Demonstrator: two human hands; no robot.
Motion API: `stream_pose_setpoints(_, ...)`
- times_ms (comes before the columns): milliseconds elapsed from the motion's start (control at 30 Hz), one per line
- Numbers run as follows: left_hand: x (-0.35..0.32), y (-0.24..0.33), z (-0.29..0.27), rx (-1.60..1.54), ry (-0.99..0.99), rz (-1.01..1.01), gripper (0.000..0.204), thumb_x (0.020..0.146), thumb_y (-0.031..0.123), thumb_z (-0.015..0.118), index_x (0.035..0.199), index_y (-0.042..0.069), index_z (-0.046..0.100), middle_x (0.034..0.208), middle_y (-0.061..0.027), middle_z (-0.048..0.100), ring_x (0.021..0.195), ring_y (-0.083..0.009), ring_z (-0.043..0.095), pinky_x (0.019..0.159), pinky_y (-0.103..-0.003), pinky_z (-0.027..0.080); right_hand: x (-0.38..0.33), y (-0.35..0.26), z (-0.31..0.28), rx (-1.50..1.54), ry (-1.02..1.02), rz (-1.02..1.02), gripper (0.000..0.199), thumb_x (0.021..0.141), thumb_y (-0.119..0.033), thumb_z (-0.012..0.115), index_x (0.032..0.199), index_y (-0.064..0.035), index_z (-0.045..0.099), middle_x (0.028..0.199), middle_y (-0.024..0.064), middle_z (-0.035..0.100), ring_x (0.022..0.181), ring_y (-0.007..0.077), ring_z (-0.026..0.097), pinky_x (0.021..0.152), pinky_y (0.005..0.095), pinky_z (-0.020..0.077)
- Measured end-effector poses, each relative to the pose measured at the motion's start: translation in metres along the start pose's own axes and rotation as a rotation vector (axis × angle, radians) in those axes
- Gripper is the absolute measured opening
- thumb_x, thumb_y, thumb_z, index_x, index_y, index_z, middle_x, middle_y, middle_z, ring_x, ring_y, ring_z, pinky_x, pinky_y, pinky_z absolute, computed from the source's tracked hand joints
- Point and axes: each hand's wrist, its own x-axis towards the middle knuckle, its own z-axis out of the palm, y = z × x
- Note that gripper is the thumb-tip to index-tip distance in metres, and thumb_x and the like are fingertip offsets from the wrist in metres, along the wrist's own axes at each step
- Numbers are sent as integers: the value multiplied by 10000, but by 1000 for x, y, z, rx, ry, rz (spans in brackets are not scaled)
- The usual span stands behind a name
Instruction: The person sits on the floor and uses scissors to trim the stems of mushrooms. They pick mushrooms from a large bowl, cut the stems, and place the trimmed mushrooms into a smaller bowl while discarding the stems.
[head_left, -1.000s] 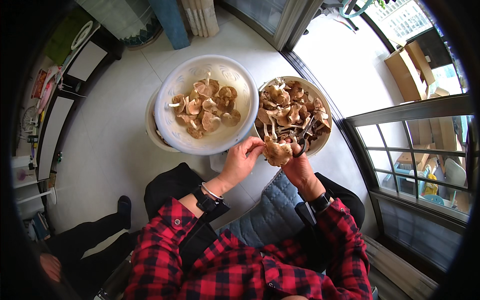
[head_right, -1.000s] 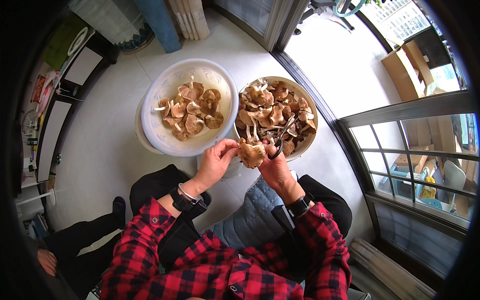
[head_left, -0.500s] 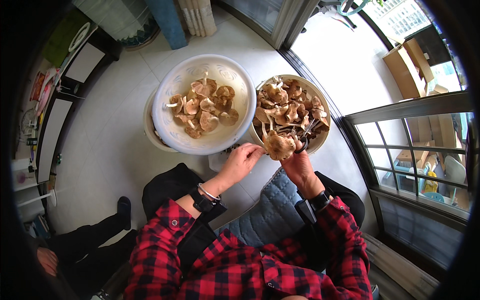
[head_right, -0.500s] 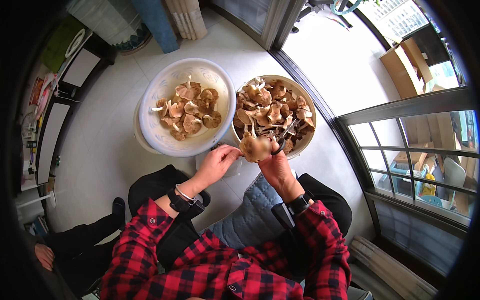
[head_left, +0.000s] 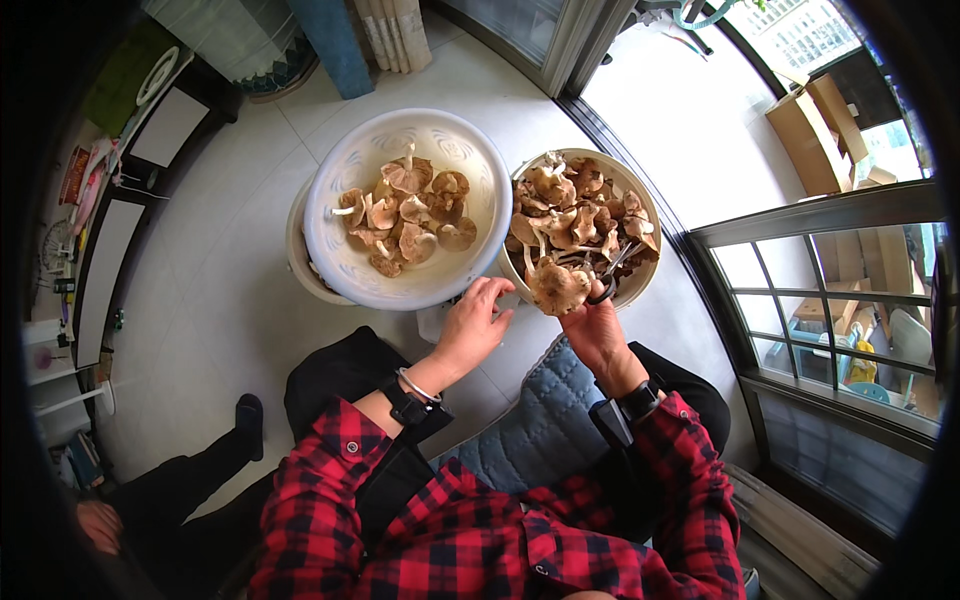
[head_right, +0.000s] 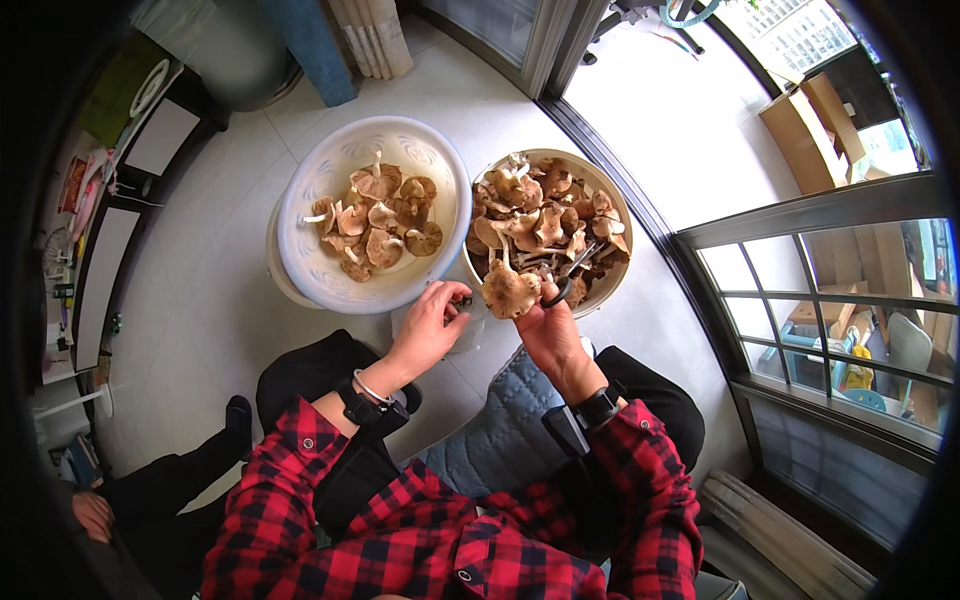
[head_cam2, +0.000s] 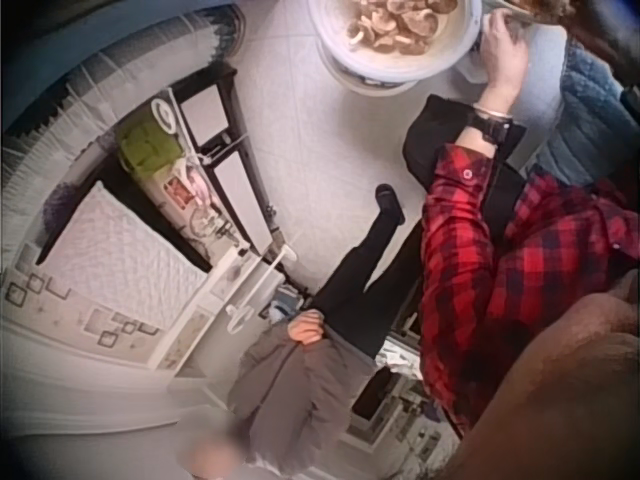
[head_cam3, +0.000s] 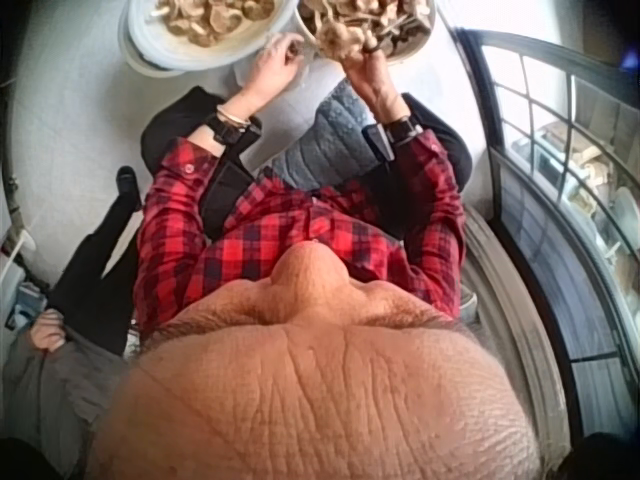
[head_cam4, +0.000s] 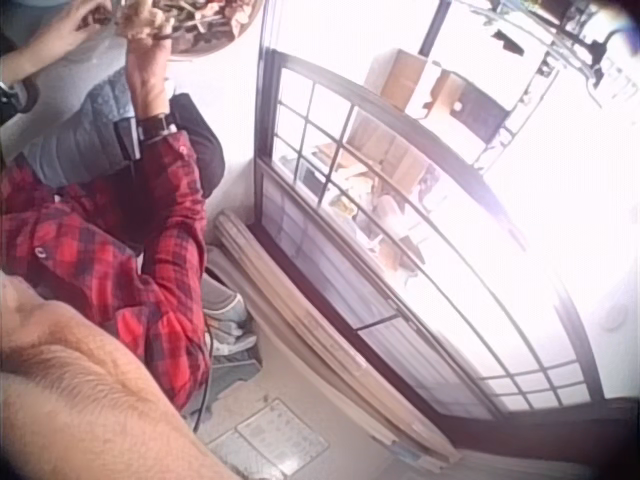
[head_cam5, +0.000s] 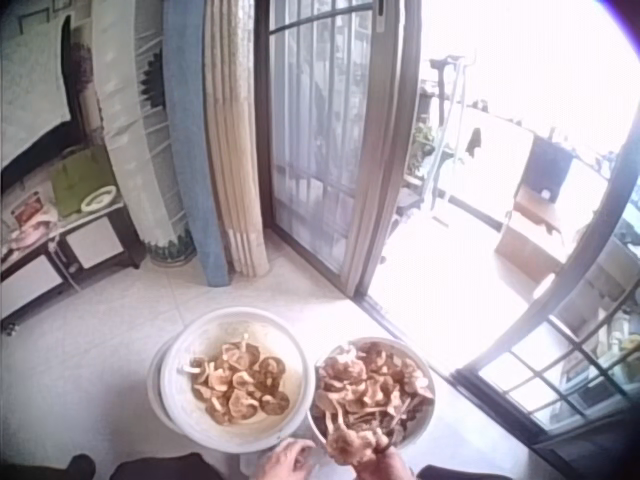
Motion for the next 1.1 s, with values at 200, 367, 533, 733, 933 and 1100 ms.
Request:
stream_pose_setpoints(200, 3, 7, 0, -787, -370, -375, 254, 977, 240, 612, 1045, 4, 678, 903, -20, 675, 844, -95, 616, 781, -263, 498, -6, 2, 10, -6, -31, 45, 350, 924, -243, 628, 1232, -107, 532, 1263, 54, 612, 1189, 217, 568, 1081, 374, 406)
stream_pose_setpoints(367, -3, 2, 3, -881, -354, -398, 248, 980, 253, 609, 1002, 17, 685, 904, -7, 669, 838, -83, 610, 799, -250, 494, -8, 2, 13, -38, -53, 33, 423, 909, -306, 650, 1250, -82, 537, 1287, 55, 606, 1211, 219, 555, 1097, 363, 393)
stream_pose_setpoints(533, 0, -7, -2, -493, -371, -430, 195, 937, 228, 654, 948, 34, 672, 856, -56, 661, 815, -105, 622, 717, -283, 504, -4, -3, 12, 41, 25, 10, 326, 913, -222, 638, 1203, -102, 547, 1258, 52, 617, 1199, 221, 561, 1107, 378, 385)
stream_pose_setpoints(733, 4, -5, -5, 223, -40, 66, 161, 880, 171, 691, 943, 31, 640, 906, -111, 624, 799, -239, 634, 707, -355, 498, -4, 0, 15, 31, 101, 15, 254, 922, -173, 611, 1159, -101, 555, 1179, 35, 629, 1144, 198, 585, 1069, 366, 422)
stream_pose_setpoints(933, 5, 17, 1, -37, 105, 309, 160, 833, 92, 735, 940, 31, 633, 912, -80, 633, 827, -267, 629, 741, -351, 506, -7, 6, 19, 0, 6, -19, 222, 911, -104, 574, 1131, -80, 550, 1130, 24, 620, 1081, 174, 599, 1025, 346, 457)
stream_pose_setpoints(1100, 8, 22, -2, -76, 73, 278, 127, 849, 64, 696, 932, 24, 608, 881, -94, 630, 819, -281, 621, 731, -373, 500, -5, 10, 22, 6, 103, 8, 212, 884, -56, 590, 1092, -71, 550, 1091, 17, 615, 1052, 164, 602, 969, 334, 494)
